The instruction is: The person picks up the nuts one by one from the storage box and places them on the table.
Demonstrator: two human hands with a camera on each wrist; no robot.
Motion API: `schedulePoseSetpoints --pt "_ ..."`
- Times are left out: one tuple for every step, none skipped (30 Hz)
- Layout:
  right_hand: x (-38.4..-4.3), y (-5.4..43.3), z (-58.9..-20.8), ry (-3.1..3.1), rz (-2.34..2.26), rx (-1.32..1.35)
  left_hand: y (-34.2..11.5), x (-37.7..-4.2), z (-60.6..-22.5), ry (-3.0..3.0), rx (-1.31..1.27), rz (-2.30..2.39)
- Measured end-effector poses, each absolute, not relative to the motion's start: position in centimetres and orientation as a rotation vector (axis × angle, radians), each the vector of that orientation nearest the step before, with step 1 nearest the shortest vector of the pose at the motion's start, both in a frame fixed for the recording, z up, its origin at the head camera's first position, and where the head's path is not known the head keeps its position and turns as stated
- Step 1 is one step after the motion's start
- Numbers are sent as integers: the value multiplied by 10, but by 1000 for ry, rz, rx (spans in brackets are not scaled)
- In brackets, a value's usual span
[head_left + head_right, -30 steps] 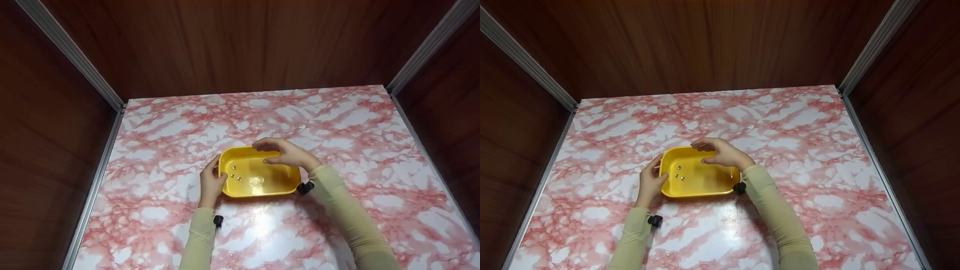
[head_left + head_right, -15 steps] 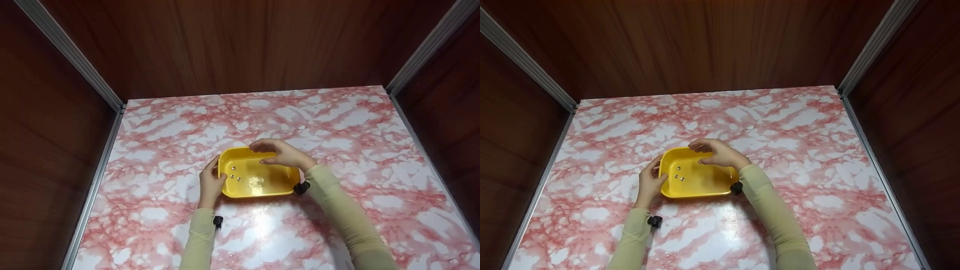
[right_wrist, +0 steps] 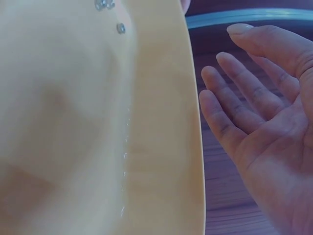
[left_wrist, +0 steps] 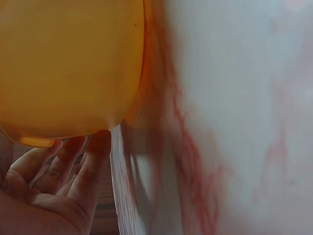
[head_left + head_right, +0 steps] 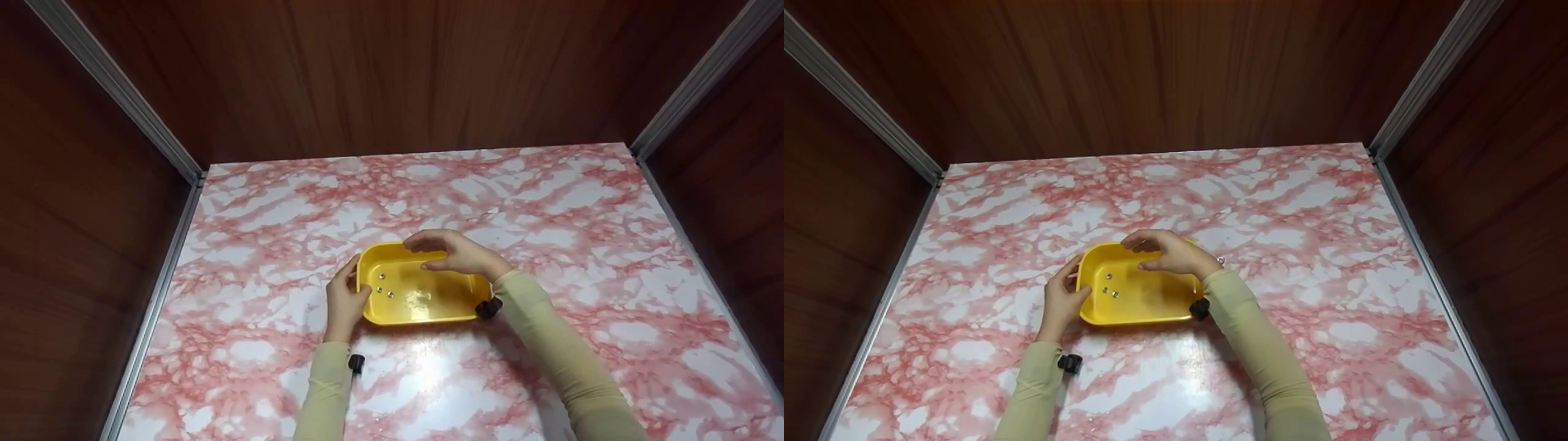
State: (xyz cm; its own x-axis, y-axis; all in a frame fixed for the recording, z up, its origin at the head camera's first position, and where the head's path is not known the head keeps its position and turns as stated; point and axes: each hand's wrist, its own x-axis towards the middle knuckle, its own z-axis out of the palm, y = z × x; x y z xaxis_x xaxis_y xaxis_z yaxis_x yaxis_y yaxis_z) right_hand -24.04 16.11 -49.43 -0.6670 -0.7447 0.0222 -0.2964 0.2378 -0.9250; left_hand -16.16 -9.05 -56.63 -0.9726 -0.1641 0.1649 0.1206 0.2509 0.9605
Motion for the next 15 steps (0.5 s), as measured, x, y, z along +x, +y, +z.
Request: schedulePoseSetpoints --pt "-242 161 -497 2092 -1418 -967 -91 -162 -566 -2291 40 -1791" --pt "-243 160 -499 2091 -1417 -979 -91 -161 -566 -2289 40 -1793" --pt "-244 159 -500 2091 -1414 -991 -91 -161 -566 -2289 41 -1793" --pt "-244 159 -501 2090 -1411 -1003 -91 -161 -566 -2288 41 -1795" --pt "-245 158 -502 2085 -1412 -1012 -91 -161 -566 -2288 42 -1795" --pt "-246 158 -502 2080 -1411 -1020 -90 -161 -565 -2287 49 -1800" --pt "-246 158 -502 2080 -1406 -1015 -90 -161 -566 -2285 48 -1803" --pt "-246 157 -502 2078 -1402 -1008 -90 -161 -566 -2283 48 -1807" --pt "-246 157 -502 2079 -1397 -1003 -90 -161 -566 -2281 46 -1809" --pt "-246 156 -502 2076 -1397 -995 -90 -161 -566 -2279 43 -1812" --pt "-246 156 -502 2079 -1395 -987 -90 -161 -566 -2274 37 -1816" --pt "-246 156 -502 2080 -1393 -983 -90 -161 -566 -2270 32 -1818" --pt "-246 155 -502 2080 -1394 -983 -90 -161 -567 -2262 25 -1828" --pt "-247 155 -502 2075 -1401 -985 -90 -161 -566 -2257 23 -1841" --pt "-247 155 -502 2069 -1407 -982 -90 -160 -561 -2253 17 -1848"
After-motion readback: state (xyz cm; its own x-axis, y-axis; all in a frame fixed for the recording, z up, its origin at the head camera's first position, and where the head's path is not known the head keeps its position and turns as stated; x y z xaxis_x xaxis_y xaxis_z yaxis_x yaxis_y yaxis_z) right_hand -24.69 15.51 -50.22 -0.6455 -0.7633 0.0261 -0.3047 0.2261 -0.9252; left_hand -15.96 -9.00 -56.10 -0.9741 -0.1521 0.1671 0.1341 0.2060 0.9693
